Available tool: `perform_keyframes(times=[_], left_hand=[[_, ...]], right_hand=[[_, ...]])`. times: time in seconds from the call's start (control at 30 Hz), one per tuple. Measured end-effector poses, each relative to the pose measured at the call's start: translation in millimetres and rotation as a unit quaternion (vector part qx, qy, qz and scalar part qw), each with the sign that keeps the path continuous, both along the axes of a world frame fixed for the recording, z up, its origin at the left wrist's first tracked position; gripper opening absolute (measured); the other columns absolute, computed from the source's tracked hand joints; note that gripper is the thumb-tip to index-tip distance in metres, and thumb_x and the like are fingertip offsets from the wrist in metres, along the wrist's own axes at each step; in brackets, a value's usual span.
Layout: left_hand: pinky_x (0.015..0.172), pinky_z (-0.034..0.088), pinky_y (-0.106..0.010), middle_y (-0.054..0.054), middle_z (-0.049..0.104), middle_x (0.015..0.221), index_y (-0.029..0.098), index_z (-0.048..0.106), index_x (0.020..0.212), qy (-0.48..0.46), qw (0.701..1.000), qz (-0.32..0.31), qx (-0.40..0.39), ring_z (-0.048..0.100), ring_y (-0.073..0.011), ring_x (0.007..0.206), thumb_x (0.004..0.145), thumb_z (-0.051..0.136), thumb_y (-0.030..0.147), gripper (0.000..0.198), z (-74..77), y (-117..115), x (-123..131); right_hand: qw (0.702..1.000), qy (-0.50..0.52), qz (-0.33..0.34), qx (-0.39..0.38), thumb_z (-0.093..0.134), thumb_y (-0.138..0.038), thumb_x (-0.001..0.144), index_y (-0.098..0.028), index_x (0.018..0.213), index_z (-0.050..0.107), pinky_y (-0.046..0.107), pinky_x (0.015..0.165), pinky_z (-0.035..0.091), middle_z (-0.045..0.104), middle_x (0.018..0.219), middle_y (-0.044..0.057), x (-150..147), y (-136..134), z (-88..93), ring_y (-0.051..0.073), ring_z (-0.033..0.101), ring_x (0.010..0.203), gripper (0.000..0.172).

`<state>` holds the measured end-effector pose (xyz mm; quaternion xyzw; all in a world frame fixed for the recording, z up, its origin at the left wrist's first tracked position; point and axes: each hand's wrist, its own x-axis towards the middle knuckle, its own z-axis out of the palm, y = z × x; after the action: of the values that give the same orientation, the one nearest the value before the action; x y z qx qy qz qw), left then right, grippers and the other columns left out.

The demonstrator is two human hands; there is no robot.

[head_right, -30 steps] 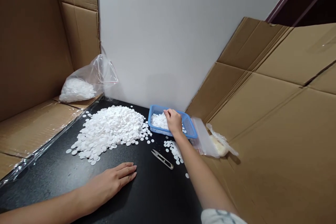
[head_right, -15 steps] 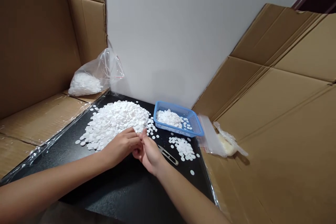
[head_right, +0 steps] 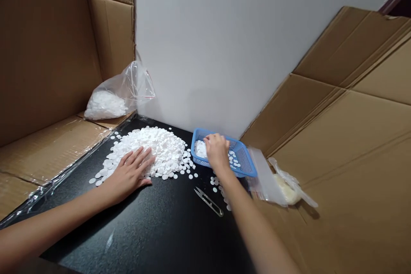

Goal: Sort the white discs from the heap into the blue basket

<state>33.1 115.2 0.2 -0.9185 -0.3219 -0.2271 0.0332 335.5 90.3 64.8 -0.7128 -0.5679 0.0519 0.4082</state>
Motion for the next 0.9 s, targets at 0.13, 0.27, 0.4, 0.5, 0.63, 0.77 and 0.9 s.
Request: perform_keyframes(times=[0.13,0.27,0.4,0.5,0.63,0.77,0.9], left_hand=[[0.118,0.026,-0.053,-0.014,0.041,0.157,0.022,0.055,0.141,0.037,0.999,0.008,0.022,0.033,-0.0355,0.147,0.092,0.064,0.048,0.057,-6.5,4.9,0.7],[0.118,0.026,-0.052,-0.015,0.043,0.156,0.020,0.054,0.141,0.061,0.998,0.005,0.035,0.034,-0.0348,0.147,0.095,0.058,0.049,0.054,-5.5,0.3,3.8],[0.115,0.030,-0.046,-0.015,0.059,0.142,0.014,0.055,0.137,0.075,0.996,-0.025,0.051,0.049,-0.0303,0.136,0.100,0.053,0.037,0.044,-6.4,-20.8,0.4],[0.108,0.034,-0.044,-0.013,0.066,0.130,0.013,0.056,0.130,0.069,0.992,-0.066,0.081,0.058,-0.0284,0.124,0.105,0.040,0.028,0.034,-4.0,-36.7,-4.7],[0.098,0.037,-0.041,-0.010,0.069,0.118,0.016,0.058,0.119,0.047,0.992,-0.091,0.069,0.061,-0.0264,0.111,0.106,0.033,0.026,0.030,4.7,-44.2,-9.7],[0.087,0.038,-0.039,-0.011,0.066,0.110,0.016,0.059,0.104,0.031,0.996,-0.076,0.042,0.059,-0.0273,0.100,0.106,0.037,0.035,0.030,10.8,-42.2,-11.5],[0.087,0.035,-0.039,-0.013,0.064,0.112,0.016,0.058,0.102,0.018,0.997,-0.062,0.052,0.055,-0.0296,0.104,0.104,0.038,0.046,0.037,10.4,-42.7,-9.9]], right_hand=[[0.987,-0.078,0.137,-0.025,0.064,-0.029,0.091,-0.021,0.103,0.068,0.038,0.088,0.049,0.065,0.106,0.010,-64.4,-15.2,-37.2,0.026,0.060,0.100,0.015],[0.948,-0.250,0.200,-0.004,0.065,-0.028,0.092,-0.017,0.126,0.057,0.043,0.078,0.057,0.061,0.113,0.016,-103.6,-32.3,-66.0,0.031,0.060,0.102,0.037],[0.937,-0.234,0.255,0.035,0.054,-0.010,0.094,-0.017,0.125,0.057,0.042,0.084,0.059,0.062,0.111,0.014,-110.1,-51.2,-76.1,0.027,0.061,0.101,0.032],[0.926,-0.194,0.320,0.051,0.049,-0.010,0.097,-0.019,0.122,0.059,0.039,0.085,0.059,0.064,0.109,0.012,-105.8,-68.2,-75.8,0.024,0.061,0.099,0.028],[0.918,-0.143,0.365,0.052,0.050,-0.013,0.099,-0.022,0.120,0.061,0.037,0.083,0.058,0.064,0.111,0.011,-97.3,-89.5,-73.7,0.023,0.060,0.097,0.026],[0.939,-0.017,0.342,0.023,0.060,-0.013,0.094,-0.020,0.119,0.057,0.032,0.080,0.057,0.062,0.104,0.009,-87.6,-98.6,-73.9,0.020,0.061,0.091,0.026],[0.957,0.047,0.286,-0.029,0.074,-0.013,0.084,-0.021,0.105,0.060,0.027,0.070,0.054,0.061,0.096,0.004,-79.5,-96.1,-72.9,0.017,0.060,0.079,0.027]])
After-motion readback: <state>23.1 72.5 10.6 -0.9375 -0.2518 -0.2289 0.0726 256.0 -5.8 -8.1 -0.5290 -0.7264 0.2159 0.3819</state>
